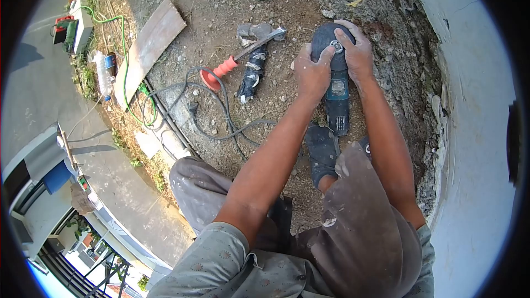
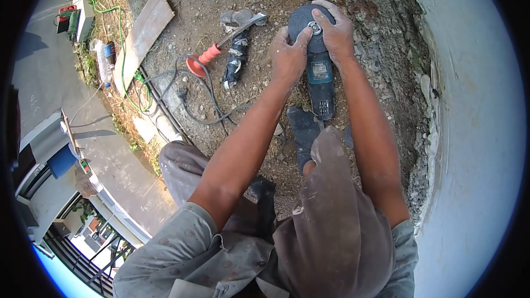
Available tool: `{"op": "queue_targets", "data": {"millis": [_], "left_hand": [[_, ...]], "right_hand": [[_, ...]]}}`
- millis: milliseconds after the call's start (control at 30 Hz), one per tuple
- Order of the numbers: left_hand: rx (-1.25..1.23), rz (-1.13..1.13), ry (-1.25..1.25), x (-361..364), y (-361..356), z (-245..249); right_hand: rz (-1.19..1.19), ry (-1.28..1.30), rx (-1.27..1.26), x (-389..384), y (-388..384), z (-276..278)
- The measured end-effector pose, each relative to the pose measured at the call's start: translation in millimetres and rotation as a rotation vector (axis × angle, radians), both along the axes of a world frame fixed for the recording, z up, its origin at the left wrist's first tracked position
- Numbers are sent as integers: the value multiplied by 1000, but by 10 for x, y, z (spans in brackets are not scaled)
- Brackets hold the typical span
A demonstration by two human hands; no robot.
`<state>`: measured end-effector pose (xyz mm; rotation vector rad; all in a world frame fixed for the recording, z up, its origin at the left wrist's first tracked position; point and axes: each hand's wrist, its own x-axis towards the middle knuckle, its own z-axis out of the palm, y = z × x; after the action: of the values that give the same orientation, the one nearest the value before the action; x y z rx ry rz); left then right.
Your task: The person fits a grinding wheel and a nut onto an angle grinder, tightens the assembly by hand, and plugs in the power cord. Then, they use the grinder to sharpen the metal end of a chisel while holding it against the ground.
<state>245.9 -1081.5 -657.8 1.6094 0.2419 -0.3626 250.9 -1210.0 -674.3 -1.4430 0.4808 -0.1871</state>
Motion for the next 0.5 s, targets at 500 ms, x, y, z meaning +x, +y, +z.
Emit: {"op": "queue_targets", "data": {"millis": [500], "left_hand": [[-50, -62, 99, 141, 2, 16]], "right_hand": [[-40, -7, -122, -49, 19, -72]]}}
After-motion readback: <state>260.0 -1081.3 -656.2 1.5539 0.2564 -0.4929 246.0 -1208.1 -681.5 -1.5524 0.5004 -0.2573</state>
